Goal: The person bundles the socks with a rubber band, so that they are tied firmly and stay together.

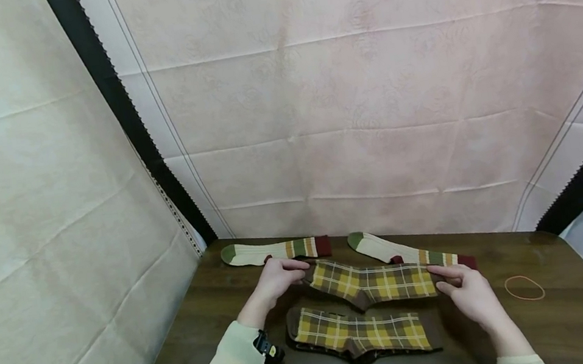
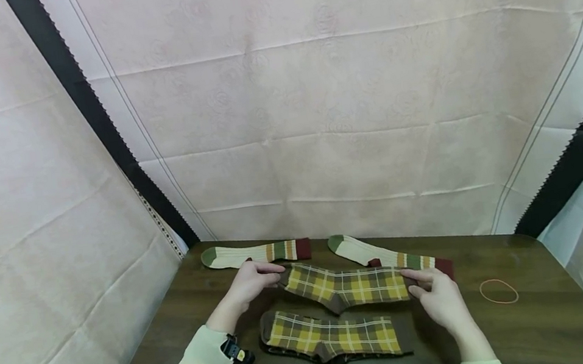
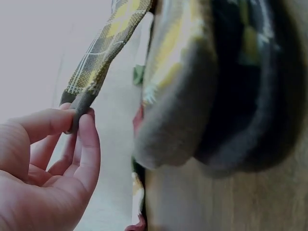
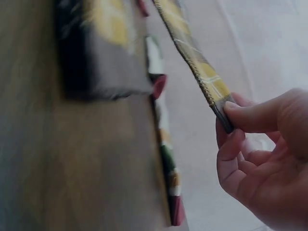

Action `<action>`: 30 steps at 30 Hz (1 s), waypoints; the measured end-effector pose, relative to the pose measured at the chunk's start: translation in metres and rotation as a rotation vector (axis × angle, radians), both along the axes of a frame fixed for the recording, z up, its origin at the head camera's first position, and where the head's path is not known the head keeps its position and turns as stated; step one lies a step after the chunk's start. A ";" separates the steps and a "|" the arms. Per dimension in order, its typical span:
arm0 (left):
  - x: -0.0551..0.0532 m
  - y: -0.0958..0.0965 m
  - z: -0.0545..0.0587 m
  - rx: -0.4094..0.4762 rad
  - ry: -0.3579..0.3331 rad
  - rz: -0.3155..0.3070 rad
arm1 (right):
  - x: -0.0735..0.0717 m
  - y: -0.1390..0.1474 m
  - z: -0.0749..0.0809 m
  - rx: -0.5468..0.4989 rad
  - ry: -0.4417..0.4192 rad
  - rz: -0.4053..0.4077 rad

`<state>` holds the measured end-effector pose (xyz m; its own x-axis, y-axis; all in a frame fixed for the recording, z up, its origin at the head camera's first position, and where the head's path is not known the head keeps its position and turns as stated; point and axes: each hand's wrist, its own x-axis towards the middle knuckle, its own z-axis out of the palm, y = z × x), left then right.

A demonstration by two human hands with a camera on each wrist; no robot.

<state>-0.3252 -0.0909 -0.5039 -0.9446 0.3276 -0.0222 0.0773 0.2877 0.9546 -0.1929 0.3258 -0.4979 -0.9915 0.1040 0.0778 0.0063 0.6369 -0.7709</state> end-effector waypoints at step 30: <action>0.067 -0.043 -0.004 0.143 -0.079 0.019 | 0.028 0.004 0.016 -0.159 -0.139 0.384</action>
